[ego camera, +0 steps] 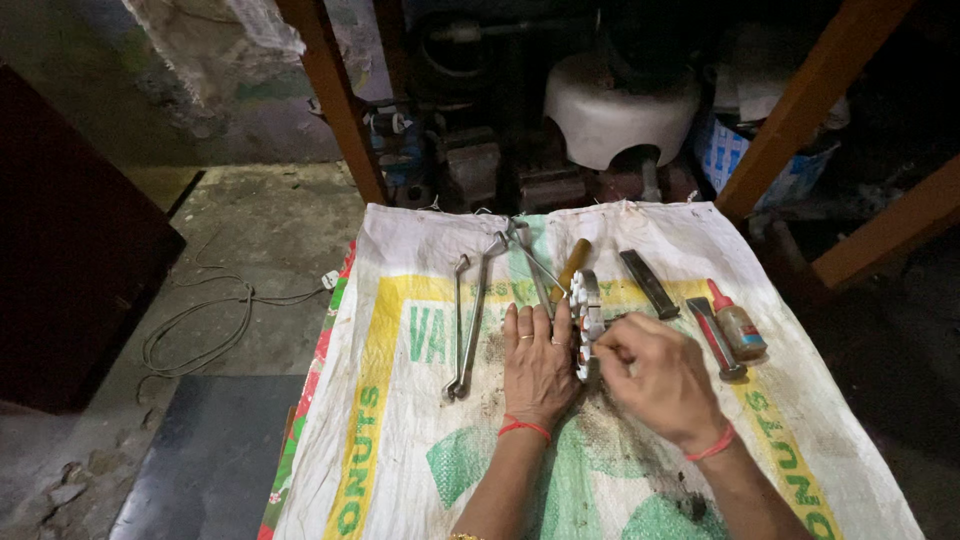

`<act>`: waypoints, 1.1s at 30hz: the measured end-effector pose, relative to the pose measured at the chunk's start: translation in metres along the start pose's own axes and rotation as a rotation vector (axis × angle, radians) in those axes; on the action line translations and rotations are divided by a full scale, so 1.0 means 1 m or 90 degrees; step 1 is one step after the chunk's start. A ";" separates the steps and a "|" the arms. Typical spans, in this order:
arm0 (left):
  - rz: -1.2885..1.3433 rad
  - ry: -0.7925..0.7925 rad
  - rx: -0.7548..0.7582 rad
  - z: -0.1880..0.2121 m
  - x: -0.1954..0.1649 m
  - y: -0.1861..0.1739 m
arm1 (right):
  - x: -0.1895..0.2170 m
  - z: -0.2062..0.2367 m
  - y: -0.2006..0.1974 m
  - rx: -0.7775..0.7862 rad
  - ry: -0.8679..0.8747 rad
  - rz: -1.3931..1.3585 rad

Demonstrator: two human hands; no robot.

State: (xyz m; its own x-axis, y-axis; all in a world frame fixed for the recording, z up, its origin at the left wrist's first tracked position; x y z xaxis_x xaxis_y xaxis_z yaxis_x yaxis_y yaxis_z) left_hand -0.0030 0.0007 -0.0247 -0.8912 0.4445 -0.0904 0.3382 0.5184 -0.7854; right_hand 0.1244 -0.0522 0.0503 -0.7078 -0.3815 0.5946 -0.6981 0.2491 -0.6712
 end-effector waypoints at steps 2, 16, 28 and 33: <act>0.009 -0.001 -0.010 0.001 0.000 0.000 | 0.000 -0.002 0.009 0.013 -0.021 0.020; -0.017 0.001 -0.017 0.000 0.001 0.000 | -0.048 -0.014 -0.063 -0.198 0.250 0.010; 0.041 0.007 0.017 -0.004 0.003 -0.003 | -0.027 -0.006 -0.006 -0.061 -0.091 0.112; 0.002 -0.003 0.001 -0.003 0.002 0.002 | 0.001 -0.012 -0.011 -0.137 -0.141 0.176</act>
State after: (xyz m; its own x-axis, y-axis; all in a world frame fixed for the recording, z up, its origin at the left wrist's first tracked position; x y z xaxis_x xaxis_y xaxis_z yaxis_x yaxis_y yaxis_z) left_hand -0.0034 0.0047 -0.0249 -0.8916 0.4428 -0.0948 0.3398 0.5158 -0.7864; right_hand 0.1301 -0.0450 0.0635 -0.8481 -0.4505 0.2790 -0.5078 0.5404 -0.6709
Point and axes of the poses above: each hand's wrist, its own z-axis away from the middle knuckle, its own y-axis out of the palm, x = y × z, the point moved 3 cm from there along -z, towards the middle knuckle, and after that the axes turned 14 degrees about -z, right-handed, at the moved point
